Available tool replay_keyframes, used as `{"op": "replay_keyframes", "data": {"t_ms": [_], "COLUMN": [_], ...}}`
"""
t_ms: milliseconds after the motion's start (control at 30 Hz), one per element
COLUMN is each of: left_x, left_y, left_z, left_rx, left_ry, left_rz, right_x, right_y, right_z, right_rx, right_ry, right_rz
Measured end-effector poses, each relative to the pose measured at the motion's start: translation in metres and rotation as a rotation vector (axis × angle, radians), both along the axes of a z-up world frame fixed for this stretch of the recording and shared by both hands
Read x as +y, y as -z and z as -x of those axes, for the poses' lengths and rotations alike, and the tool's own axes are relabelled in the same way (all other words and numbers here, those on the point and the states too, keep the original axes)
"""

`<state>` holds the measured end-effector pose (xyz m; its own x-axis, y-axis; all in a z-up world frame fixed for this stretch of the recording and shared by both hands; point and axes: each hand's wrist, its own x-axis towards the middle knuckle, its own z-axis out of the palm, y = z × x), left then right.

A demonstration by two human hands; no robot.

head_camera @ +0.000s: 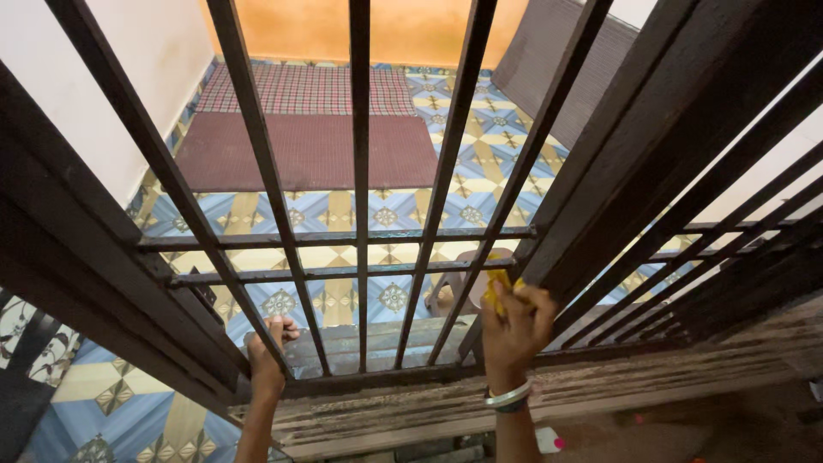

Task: The person wipes the bars and frame of a metal gate using a yellow cloth by hand.

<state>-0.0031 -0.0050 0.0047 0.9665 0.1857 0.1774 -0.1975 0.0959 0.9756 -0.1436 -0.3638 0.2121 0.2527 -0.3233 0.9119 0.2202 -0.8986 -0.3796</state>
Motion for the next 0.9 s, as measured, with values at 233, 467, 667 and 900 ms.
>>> {"op": "replay_keyframes", "data": {"t_ms": [233,467,667,900], "left_x": [-0.003,-0.006,-0.007,-0.004], "left_y": [-0.012,-0.031,-0.020,-0.012], "left_z": [0.005,0.010,0.004,0.002], "left_rx": [0.015,-0.016,-0.008,-0.019], "left_ry": [-0.006,-0.002,-0.015,-0.018], "left_rz": [0.082,0.032,0.073,0.060], "right_x": [-0.007,-0.012,0.003,-0.017], "right_y": [0.020,0.001,0.034,0.000], "right_z": [-0.004,-0.015,-0.002,-0.011], "right_rx": [-0.052,-0.088,-0.019,-0.131], "right_ry": [-0.029,-0.011,0.006,0.013], "right_rz": [0.025,0.056,0.113,0.137]}}
